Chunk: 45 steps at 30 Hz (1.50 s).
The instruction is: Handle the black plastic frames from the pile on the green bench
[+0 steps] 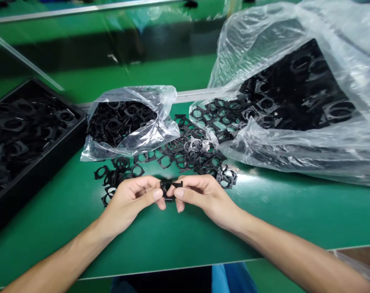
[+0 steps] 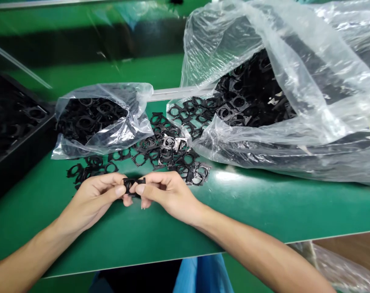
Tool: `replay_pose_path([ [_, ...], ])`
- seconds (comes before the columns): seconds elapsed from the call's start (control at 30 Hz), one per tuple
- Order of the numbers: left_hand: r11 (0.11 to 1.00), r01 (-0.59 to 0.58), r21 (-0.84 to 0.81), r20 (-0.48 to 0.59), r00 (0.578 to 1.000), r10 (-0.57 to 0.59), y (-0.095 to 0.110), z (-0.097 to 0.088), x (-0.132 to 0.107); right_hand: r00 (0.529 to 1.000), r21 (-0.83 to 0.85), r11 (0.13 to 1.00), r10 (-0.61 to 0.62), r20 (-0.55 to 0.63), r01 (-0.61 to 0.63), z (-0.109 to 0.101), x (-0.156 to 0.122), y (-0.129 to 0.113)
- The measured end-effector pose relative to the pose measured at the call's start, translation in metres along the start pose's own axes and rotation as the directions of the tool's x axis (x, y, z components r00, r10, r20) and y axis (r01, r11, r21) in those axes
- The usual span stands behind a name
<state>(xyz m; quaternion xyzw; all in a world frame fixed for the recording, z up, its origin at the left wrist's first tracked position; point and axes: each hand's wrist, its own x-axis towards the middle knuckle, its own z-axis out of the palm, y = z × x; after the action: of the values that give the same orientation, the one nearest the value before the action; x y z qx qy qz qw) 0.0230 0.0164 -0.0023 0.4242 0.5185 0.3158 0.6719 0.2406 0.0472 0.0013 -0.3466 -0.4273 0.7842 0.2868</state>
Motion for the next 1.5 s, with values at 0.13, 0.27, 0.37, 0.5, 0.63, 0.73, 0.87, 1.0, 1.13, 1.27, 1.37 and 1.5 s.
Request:
replay_pose_path([
  [0.13,1.0,0.017,0.008,-0.054,0.998,-0.017,0.001,0.001,0.0,0.999,0.004,1.0,0.02,0.025,-0.02,-0.001,0.0,-0.001],
  [0.27,1.0,0.014,0.014,-0.033,0.999,-0.014,0.003,0.001,0.0,0.999,0.011,0.999,0.04,0.031,-0.04,0.0,0.0,-0.004],
  [0.37,0.999,0.029,-0.019,-0.026,0.999,-0.03,0.004,0.002,0.0,0.998,0.014,0.999,0.051,0.028,-0.051,0.001,0.0,-0.005],
  [0.5,0.999,0.036,-0.038,0.002,0.999,-0.036,0.006,0.0,0.001,0.999,0.018,0.999,0.04,0.016,-0.04,0.001,0.001,-0.004],
  [0.63,0.999,0.008,-0.048,0.08,0.997,-0.004,0.011,-0.002,0.002,0.999,0.039,0.999,0.035,0.033,-0.036,0.001,0.0,-0.002],
  [0.73,0.999,0.003,-0.049,0.078,0.997,0.001,0.011,-0.002,0.001,0.999,0.019,0.999,0.031,0.03,-0.032,0.001,-0.001,-0.003],
  [0.87,0.997,0.012,-0.074,0.0,1.0,-0.012,0.006,0.001,0.001,1.0,-0.073,0.997,-0.001,-0.008,0.001,0.002,-0.001,-0.007],
  [1.0,0.998,-0.036,-0.048,-0.011,0.999,0.035,0.007,0.002,0.0,1.0,-0.081,0.997,0.001,-0.03,-0.004,0.005,-0.001,-0.008],
  [1.13,0.994,-0.103,0.028,0.061,0.993,0.101,0.014,0.002,-0.002,1.0,-0.023,1.0,-0.014,-0.023,0.013,0.007,-0.001,-0.006],
  [1.27,0.995,-0.094,-0.021,0.119,0.988,0.096,0.016,0.002,-0.001,0.997,0.072,0.995,-0.061,-0.039,0.064,0.006,0.0,-0.004],
  [1.37,0.995,-0.049,-0.09,0.141,0.988,0.061,0.014,0.002,0.001,0.998,0.167,0.985,-0.048,-0.035,0.053,0.005,0.001,-0.003],
  [1.5,0.989,-0.058,-0.139,0.085,0.994,0.07,0.008,0.002,0.002,0.995,0.358,0.929,0.101,0.009,-0.098,0.006,0.0,0.001],
])
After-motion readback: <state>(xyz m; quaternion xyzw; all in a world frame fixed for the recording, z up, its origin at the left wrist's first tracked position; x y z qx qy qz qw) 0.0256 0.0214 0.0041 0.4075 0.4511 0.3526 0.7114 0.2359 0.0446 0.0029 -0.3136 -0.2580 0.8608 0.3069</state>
